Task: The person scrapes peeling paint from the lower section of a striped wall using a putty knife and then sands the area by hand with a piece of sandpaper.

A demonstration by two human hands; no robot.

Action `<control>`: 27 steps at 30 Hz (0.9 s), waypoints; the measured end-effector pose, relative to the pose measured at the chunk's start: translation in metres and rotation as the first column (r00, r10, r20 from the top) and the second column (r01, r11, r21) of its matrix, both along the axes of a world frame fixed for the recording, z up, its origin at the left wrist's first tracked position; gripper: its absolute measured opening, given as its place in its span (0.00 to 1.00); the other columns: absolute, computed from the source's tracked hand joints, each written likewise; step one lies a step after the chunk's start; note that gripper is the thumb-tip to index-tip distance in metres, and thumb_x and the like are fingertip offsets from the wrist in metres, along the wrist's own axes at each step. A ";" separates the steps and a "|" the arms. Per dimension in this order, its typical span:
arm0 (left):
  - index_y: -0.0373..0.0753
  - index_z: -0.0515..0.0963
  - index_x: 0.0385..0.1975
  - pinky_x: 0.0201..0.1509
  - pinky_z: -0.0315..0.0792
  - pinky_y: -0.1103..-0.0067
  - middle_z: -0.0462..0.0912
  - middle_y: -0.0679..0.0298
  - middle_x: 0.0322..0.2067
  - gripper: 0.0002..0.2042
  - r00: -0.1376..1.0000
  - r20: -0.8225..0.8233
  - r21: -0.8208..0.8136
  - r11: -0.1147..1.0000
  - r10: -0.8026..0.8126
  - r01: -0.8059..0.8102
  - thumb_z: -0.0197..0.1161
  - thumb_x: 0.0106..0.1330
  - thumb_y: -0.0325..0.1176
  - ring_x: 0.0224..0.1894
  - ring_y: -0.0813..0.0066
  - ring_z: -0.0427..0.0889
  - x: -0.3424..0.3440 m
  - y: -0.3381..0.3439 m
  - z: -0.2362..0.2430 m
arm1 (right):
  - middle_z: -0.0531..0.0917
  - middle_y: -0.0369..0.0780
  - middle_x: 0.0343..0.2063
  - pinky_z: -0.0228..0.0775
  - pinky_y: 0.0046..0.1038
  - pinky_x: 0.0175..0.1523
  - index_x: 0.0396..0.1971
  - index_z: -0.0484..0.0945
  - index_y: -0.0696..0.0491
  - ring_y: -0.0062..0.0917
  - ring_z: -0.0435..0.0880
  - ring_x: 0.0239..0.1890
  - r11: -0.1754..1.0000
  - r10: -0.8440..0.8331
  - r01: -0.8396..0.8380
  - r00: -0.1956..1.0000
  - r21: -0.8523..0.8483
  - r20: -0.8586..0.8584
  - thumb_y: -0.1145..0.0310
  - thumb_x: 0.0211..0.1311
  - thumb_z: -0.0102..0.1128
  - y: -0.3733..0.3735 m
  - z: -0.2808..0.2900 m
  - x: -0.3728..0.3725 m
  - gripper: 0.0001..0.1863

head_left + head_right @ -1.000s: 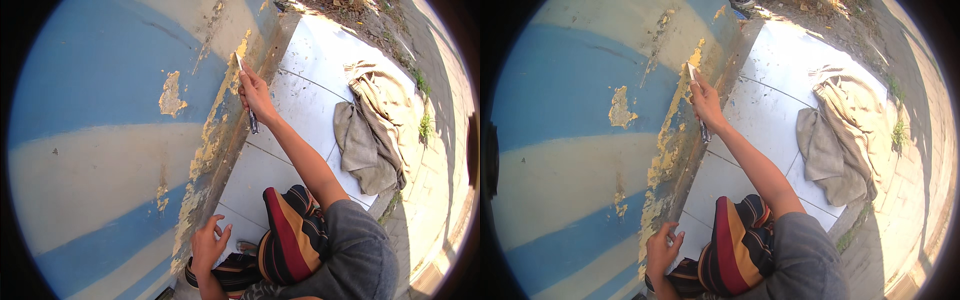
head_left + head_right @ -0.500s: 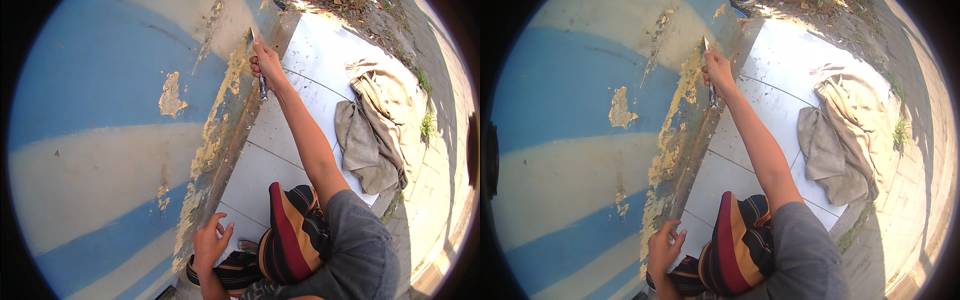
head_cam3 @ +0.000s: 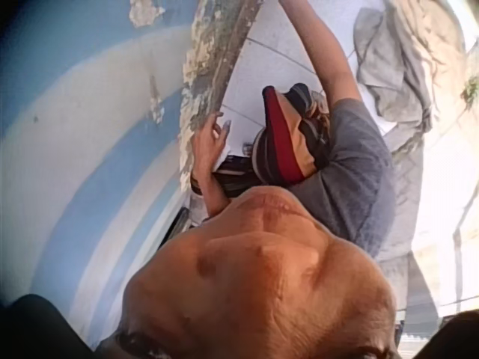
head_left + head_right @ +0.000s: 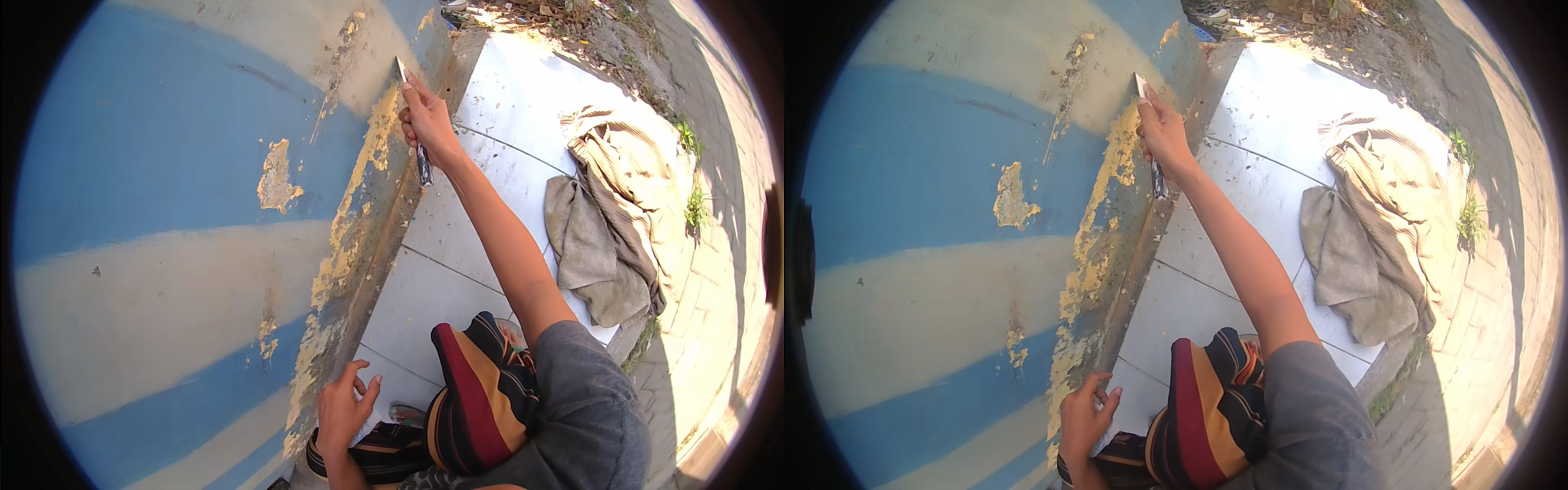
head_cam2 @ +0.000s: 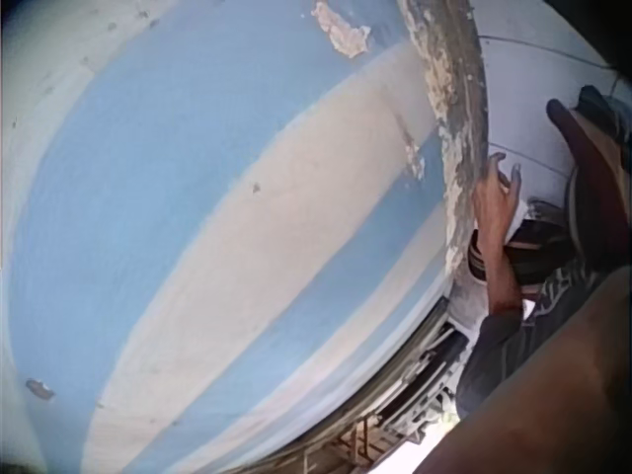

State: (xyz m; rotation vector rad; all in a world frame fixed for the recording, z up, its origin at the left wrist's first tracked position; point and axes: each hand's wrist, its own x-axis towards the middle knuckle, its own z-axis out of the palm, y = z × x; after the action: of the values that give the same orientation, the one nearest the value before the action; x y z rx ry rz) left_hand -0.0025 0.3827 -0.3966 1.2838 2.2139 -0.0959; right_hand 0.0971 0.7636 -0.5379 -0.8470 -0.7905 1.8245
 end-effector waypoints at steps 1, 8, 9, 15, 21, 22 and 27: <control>0.46 0.79 0.45 0.28 0.72 0.69 0.82 0.64 0.20 0.14 1.000 0.014 -0.010 1.000 0.011 -0.010 0.68 0.61 0.40 0.19 0.61 0.80 0.003 0.000 -0.002 | 0.64 0.29 0.20 0.54 0.16 0.18 0.70 0.61 0.45 0.11 0.60 0.15 0.996 -0.080 0.080 0.997 -0.047 0.005 0.54 0.74 0.50 0.019 -0.011 0.004 0.28; 0.44 0.80 0.44 0.27 0.72 0.68 0.82 0.62 0.20 0.14 1.000 -0.016 0.002 1.000 0.011 -0.011 0.67 0.61 0.40 0.19 0.61 0.80 -0.003 0.000 0.004 | 0.64 0.29 0.20 0.53 0.14 0.17 0.68 0.64 0.45 0.09 0.60 0.15 0.999 0.033 -0.033 0.999 -0.018 -0.039 0.53 0.74 0.51 0.020 0.014 0.007 0.27; 0.44 0.80 0.44 0.28 0.72 0.68 0.82 0.62 0.21 0.14 1.000 -0.005 -0.007 1.000 0.013 -0.013 0.68 0.61 0.41 0.19 0.60 0.80 -0.002 0.002 0.002 | 0.64 0.29 0.20 0.53 0.14 0.17 0.67 0.64 0.46 0.09 0.60 0.15 1.000 0.010 -0.010 1.000 -0.024 -0.022 0.53 0.73 0.51 0.019 0.007 0.009 0.26; 0.44 0.79 0.45 0.29 0.72 0.67 0.82 0.63 0.21 0.14 0.999 0.016 -0.015 1.000 0.028 -0.027 0.68 0.61 0.41 0.20 0.60 0.80 0.001 0.005 0.004 | 0.64 0.29 0.20 0.54 0.14 0.18 0.66 0.65 0.46 0.09 0.60 0.16 0.999 0.051 -0.052 0.997 -0.014 -0.054 0.51 0.73 0.53 0.026 0.008 0.011 0.27; 0.45 0.79 0.45 0.29 0.72 0.68 0.82 0.63 0.21 0.15 1.000 0.012 -0.012 1.000 -0.009 0.010 0.67 0.61 0.41 0.20 0.61 0.80 0.005 0.005 -0.001 | 0.62 0.28 0.19 0.54 0.15 0.18 0.69 0.59 0.51 0.09 0.60 0.16 0.992 -0.073 0.074 0.997 -0.104 0.009 0.49 0.72 0.52 0.077 -0.008 0.031 0.33; 0.45 0.79 0.45 0.28 0.72 0.68 0.82 0.64 0.20 0.14 1.000 0.022 -0.020 1.000 0.000 0.000 0.67 0.61 0.41 0.20 0.61 0.80 0.006 0.004 0.000 | 0.66 0.31 0.19 0.56 0.16 0.18 0.68 0.62 0.52 0.10 0.62 0.16 0.997 -0.050 0.051 0.998 -0.049 0.034 0.51 0.73 0.51 0.067 -0.017 0.031 0.31; 0.45 0.79 0.45 0.27 0.71 0.69 0.81 0.64 0.20 0.14 0.999 -0.006 0.015 0.999 0.033 -0.033 0.68 0.61 0.40 0.18 0.61 0.79 0.001 -0.003 0.006 | 0.77 0.34 0.25 0.66 0.21 0.36 0.69 0.65 0.39 0.16 0.70 0.28 0.871 -0.104 -0.184 0.838 0.456 0.536 0.55 0.75 0.49 -0.063 -0.054 -0.001 0.25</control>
State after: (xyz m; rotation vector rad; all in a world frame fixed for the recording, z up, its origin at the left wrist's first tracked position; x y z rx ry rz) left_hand -0.0016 0.3797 -0.3911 1.2556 2.2442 -0.0707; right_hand 0.0962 0.7006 -0.5918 -1.0166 -1.5778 1.3039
